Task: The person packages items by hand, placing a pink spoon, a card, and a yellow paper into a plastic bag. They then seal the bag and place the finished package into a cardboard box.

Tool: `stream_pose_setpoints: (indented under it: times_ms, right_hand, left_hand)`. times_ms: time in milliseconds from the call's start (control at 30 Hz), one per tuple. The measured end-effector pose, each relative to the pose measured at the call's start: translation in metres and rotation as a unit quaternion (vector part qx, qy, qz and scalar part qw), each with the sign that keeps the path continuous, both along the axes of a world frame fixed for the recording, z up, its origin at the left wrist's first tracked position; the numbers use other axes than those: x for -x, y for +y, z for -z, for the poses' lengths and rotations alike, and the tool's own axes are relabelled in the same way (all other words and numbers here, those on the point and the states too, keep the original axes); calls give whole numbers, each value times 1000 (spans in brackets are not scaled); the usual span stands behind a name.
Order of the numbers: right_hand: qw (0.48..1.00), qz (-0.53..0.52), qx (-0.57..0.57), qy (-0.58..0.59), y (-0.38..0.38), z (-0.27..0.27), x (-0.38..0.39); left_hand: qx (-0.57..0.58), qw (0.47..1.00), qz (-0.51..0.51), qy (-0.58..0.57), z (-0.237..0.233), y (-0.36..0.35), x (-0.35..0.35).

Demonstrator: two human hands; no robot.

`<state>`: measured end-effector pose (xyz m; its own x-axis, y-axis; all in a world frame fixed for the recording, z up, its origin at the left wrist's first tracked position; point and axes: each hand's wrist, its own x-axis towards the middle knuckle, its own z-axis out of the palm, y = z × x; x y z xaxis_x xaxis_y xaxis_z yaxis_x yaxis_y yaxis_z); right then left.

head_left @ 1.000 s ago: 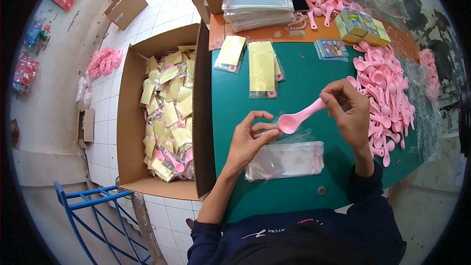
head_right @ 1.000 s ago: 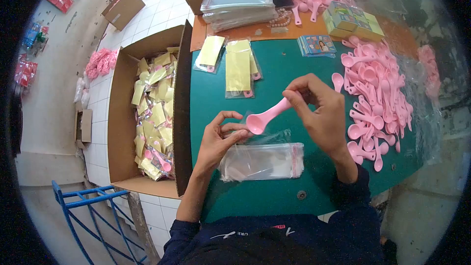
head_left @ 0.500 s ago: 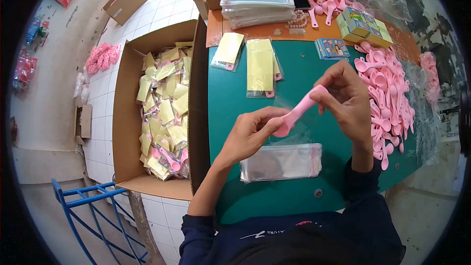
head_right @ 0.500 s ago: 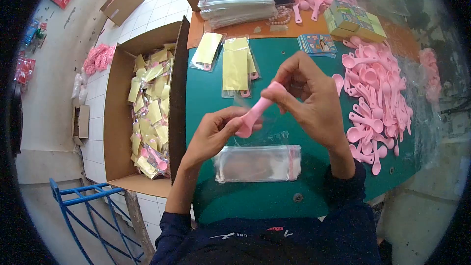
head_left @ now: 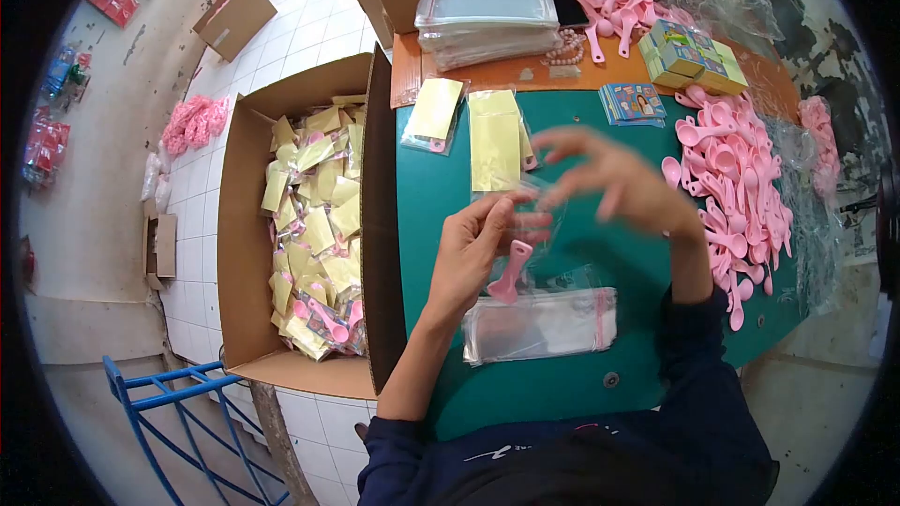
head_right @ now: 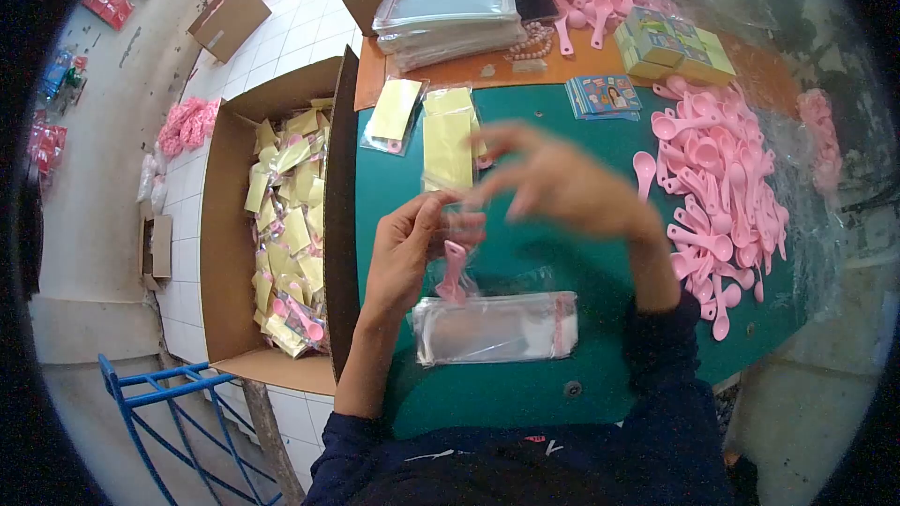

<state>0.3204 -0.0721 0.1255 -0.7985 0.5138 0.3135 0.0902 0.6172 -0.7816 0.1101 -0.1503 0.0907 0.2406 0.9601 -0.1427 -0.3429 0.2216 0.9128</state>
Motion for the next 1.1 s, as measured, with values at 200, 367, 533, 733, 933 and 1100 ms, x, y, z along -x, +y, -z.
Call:
stream_pose_setpoints:
  times_ms: [200,367,533,733,933,1100]
  right_hand:
    - [720,526,-252,-375,103,98,-119]
    - [702,656,-174,-215,99,99,-107]
    - [739,604,-159,-251,91,68,-103]
    - [933,306,179,67,-5,-50,-7]
    - [962,260,29,-76,-37,-65,8]
    - [969,180,-62,-160,-39,-70,11]
  left_hand:
    - [-118,991,56,-17,10,5,7]
    - [-58,995,80,-32,8,6,3]
    - [-33,998,48,-15,5,3,4]
    - [-44,998,35,-13,2,0,3]
    - [-65,994,62,68,1,-5,11]
    - [-103,986,68,109,1,-9,3]
